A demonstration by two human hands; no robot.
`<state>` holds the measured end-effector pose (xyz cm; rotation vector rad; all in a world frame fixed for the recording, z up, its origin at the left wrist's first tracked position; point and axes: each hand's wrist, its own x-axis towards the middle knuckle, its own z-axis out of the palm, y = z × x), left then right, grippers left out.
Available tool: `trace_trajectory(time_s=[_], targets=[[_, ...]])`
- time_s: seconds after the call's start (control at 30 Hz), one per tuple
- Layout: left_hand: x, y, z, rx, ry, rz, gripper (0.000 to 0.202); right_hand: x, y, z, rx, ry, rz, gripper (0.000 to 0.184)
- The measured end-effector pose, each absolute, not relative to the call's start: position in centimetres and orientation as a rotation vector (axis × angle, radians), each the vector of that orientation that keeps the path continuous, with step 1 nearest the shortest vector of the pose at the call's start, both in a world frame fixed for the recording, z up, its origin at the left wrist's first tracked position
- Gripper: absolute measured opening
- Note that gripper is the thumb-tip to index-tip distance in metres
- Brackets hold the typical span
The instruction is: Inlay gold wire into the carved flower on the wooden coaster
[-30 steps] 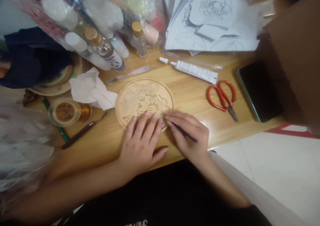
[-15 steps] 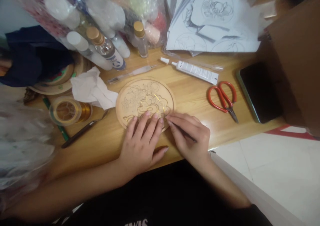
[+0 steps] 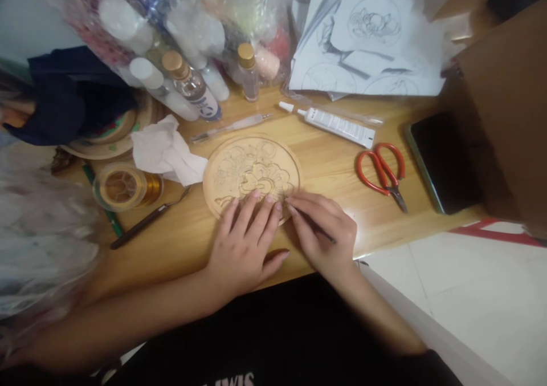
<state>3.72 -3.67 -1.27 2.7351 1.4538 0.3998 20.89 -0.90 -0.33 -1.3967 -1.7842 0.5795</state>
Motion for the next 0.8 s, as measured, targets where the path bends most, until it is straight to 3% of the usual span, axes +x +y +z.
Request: trace_trajectory(time_s=[0.53,0.8], targets=[[3.6,-3.7,-1.1,2.748,1.466,0.378,0.063,22.4,0.5,0.0,-1.161,-2.1,0.427,0.031],[3.7,-3.7,-1.2,2.78,1.504,0.372,0.066,22.2,0.6,0.1,-1.103,-2.141,0.312,0.022]])
